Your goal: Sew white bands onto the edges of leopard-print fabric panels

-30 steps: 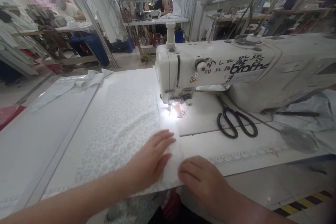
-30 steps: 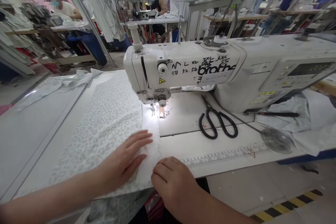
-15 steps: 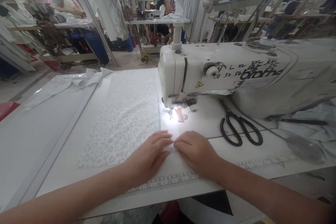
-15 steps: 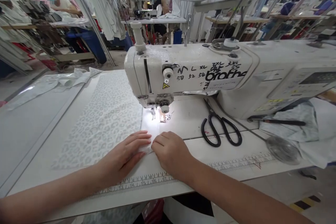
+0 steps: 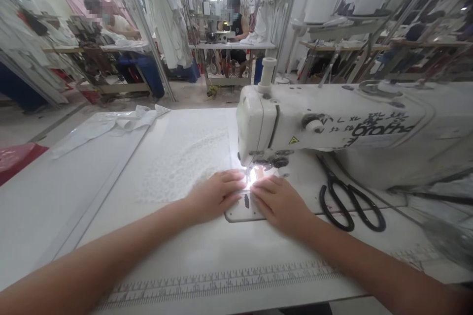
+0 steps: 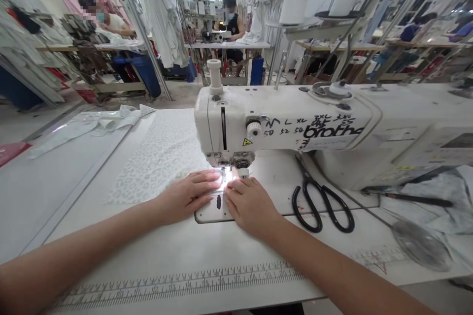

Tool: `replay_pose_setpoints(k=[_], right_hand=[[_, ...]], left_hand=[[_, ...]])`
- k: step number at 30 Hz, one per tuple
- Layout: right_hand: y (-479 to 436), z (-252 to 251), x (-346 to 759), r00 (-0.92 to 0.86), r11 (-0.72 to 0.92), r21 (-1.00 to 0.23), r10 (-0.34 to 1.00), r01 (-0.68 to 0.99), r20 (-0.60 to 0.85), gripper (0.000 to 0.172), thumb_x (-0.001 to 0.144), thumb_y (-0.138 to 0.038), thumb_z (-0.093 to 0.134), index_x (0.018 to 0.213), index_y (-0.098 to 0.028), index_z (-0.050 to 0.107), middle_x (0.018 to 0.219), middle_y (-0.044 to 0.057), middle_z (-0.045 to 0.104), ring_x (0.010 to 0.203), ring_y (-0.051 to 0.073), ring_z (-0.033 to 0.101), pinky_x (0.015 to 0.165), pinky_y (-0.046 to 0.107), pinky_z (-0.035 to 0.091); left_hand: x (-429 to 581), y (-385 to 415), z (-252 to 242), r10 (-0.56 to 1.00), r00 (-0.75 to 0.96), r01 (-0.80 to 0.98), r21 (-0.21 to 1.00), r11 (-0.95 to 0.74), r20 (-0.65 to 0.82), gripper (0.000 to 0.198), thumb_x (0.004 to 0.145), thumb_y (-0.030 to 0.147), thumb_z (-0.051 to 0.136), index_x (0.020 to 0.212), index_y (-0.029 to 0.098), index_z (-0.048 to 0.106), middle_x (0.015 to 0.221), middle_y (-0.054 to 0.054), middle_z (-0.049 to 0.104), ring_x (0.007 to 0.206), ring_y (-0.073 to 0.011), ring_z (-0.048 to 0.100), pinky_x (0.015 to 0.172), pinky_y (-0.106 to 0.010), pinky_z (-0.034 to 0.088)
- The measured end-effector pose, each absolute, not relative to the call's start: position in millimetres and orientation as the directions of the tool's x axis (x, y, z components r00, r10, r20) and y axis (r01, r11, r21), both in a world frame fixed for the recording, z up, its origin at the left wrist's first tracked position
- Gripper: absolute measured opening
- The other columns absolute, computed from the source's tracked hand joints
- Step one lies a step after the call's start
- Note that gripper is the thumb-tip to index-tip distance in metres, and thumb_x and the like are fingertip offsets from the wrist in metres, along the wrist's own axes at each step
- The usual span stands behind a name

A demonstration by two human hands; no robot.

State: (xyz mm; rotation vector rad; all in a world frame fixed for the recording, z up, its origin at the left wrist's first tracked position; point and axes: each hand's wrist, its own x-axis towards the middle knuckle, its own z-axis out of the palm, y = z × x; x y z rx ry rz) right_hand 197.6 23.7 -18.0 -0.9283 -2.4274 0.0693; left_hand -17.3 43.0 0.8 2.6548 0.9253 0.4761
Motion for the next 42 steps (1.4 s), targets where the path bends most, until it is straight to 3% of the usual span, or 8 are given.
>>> replay_pose_setpoints(k=[11,22,31,34,42], right_hand=[[23,-21,196,-0.575,0.734,-0.256,0.661,0.629,0.482,0.021,0.086,-0.015,0.045,0.101,-0.013,0.059,0.103,0.011,0.063,0.094,0.025,0.054,0.082,0.042,0.043],[22,-20,196,-0.578,0.697,-0.251,0.705,0.672,0.410,0.027,0.086,-0.017,0.044,0.109,-0.011,0.058,0.111,0.010,0.061,0.096,0.027,0.052,0.083,0.044,0.043],[23,-20,199,-0.570,0.706,-0.262,0.694,0.658,0.440,0.027,0.087,-0.016,0.042,0.109,-0.013,0.057,0.109,0.010,0.062,0.095,0.026,0.052,0.081,0.043,0.044],[22,-19,199,-0.577,0.692,-0.250,0.710,0.677,0.404,0.032,0.087,-0.018,0.043,0.116,-0.010,0.053,0.108,0.012,0.061,0.096,0.027,0.051,0.081,0.044,0.044],[22,-16,196,-0.581,0.667,-0.215,0.734,0.713,0.351,0.030,0.087,-0.021,0.046,0.113,-0.011,0.056,0.108,0.012,0.060,0.095,0.028,0.050,0.082,0.043,0.043]], left_hand=[[-22,56,1,0.601,0.755,0.513,0.337,-0.790,0.262,0.026,0.089,0.025,0.045,0.113,0.021,0.055,0.125,-0.007,0.053,0.119,-0.0213,0.044,0.099,-0.040,0.037],[-21,56,1,0.616,0.751,0.517,0.368,-0.773,0.238,0.027,0.087,0.024,0.048,0.113,0.023,0.055,0.125,-0.007,0.053,0.120,-0.0234,0.043,0.101,-0.043,0.035],[-21,56,1,0.610,0.755,0.519,0.351,-0.780,0.239,0.028,0.087,0.026,0.047,0.114,0.023,0.055,0.127,-0.007,0.051,0.120,-0.0232,0.042,0.100,-0.042,0.035],[-21,56,2,0.605,0.756,0.513,0.350,-0.784,0.248,0.028,0.087,0.025,0.047,0.114,0.024,0.055,0.126,-0.006,0.051,0.120,-0.0238,0.043,0.099,-0.043,0.037],[-21,57,1,0.616,0.754,0.535,0.333,-0.777,0.226,0.028,0.088,0.026,0.046,0.114,0.024,0.056,0.127,-0.007,0.050,0.121,-0.0250,0.041,0.098,-0.043,0.037]])
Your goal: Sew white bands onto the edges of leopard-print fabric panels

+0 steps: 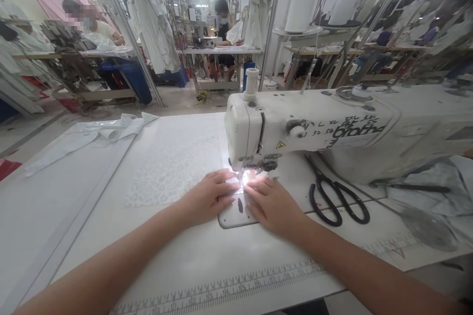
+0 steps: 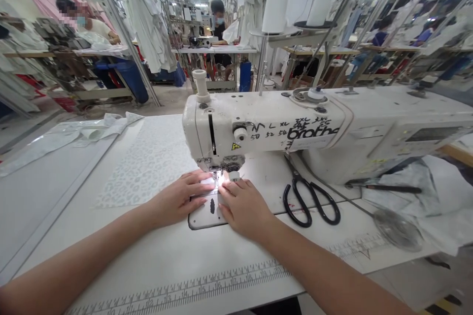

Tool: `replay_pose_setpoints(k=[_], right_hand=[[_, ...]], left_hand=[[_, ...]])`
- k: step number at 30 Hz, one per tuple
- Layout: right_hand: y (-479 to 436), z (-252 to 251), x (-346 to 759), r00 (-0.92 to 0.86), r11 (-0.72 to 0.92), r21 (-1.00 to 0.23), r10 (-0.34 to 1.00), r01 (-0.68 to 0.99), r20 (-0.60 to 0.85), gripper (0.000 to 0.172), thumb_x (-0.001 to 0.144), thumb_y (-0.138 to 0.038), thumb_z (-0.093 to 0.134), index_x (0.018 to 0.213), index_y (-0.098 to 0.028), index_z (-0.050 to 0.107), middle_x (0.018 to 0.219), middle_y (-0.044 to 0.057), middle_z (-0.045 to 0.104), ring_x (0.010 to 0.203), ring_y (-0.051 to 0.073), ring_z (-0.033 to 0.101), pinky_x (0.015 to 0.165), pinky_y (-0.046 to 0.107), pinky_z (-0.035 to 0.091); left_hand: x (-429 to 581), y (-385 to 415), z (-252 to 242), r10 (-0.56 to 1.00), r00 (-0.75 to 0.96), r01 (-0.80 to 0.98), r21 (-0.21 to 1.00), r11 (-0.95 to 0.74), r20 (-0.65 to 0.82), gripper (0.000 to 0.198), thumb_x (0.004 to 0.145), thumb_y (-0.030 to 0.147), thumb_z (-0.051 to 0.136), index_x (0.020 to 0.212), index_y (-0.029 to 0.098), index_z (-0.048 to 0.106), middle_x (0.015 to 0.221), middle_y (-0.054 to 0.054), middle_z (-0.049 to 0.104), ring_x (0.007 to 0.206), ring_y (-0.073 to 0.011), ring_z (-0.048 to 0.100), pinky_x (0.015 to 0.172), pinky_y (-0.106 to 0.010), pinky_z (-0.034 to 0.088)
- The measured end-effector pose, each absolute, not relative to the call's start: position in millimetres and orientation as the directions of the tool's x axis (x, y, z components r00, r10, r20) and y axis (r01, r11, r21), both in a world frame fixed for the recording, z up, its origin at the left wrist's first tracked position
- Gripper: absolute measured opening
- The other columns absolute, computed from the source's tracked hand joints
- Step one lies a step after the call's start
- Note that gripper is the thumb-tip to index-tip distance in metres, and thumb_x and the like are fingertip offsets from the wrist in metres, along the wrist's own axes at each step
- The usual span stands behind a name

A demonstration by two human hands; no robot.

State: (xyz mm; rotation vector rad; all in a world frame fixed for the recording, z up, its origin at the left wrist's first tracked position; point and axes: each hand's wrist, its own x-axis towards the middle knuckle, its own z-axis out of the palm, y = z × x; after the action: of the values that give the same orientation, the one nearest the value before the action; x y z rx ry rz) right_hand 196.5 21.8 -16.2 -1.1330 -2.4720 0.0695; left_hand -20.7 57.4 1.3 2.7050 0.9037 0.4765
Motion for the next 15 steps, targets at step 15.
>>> replay_pose_setpoints(k=[15], right_hand=[[21.0,-17.2,198.9,-0.588,0.670,-0.194,0.730,0.717,0.349,0.032,0.087,-0.023,0.047,0.115,-0.011,0.055,0.111,0.011,0.058,0.099,0.027,0.048,0.085,0.041,0.040]], left_hand=[[-19.7,57.4,-0.2,0.618,0.757,0.541,0.325,-0.776,0.214,0.028,0.089,0.027,0.044,0.113,0.023,0.057,0.126,-0.007,0.051,0.122,-0.0252,0.041,0.099,-0.044,0.038]])
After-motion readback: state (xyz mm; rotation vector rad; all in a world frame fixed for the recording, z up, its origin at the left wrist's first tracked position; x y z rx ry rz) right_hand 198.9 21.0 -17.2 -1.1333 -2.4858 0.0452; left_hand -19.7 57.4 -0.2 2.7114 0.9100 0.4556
